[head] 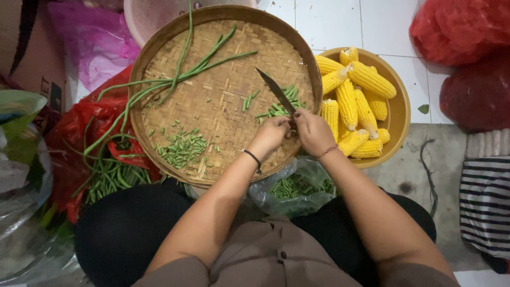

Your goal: The person sits on the floor and uses a knife to chop long green beans into small pieces on a round woven tray. The chopped pieces accumulate on the tray as the person continues cutting.

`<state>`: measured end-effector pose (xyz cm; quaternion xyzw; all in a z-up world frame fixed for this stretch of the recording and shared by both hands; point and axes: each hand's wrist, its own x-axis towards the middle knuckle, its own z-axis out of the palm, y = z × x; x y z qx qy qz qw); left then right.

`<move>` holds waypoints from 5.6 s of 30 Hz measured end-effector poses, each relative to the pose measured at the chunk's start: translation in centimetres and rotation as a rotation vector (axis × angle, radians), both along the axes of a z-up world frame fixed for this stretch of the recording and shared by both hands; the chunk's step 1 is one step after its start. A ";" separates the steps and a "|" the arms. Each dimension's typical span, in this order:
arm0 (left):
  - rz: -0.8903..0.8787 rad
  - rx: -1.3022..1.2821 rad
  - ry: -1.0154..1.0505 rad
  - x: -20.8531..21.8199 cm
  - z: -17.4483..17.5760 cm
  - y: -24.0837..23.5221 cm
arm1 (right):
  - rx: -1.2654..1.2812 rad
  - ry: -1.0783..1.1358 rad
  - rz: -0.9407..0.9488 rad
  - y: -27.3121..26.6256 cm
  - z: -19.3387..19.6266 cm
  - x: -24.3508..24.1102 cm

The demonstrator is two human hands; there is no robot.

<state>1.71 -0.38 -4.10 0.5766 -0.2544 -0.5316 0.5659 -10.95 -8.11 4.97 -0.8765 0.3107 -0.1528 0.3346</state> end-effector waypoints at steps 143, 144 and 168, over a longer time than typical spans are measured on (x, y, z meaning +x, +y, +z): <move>-0.131 0.097 0.118 3.5 2.1 2.2 | 0.056 0.077 -0.220 -2.9 -2.3 2.1; -0.142 0.105 0.106 3.5 2.0 2.4 | 0.080 0.080 -0.218 -2.8 -2.3 2.1; 0.002 -0.001 -0.079 2.2 0.5 0.6 | 0.053 0.069 -0.127 -1.4 -2.2 1.9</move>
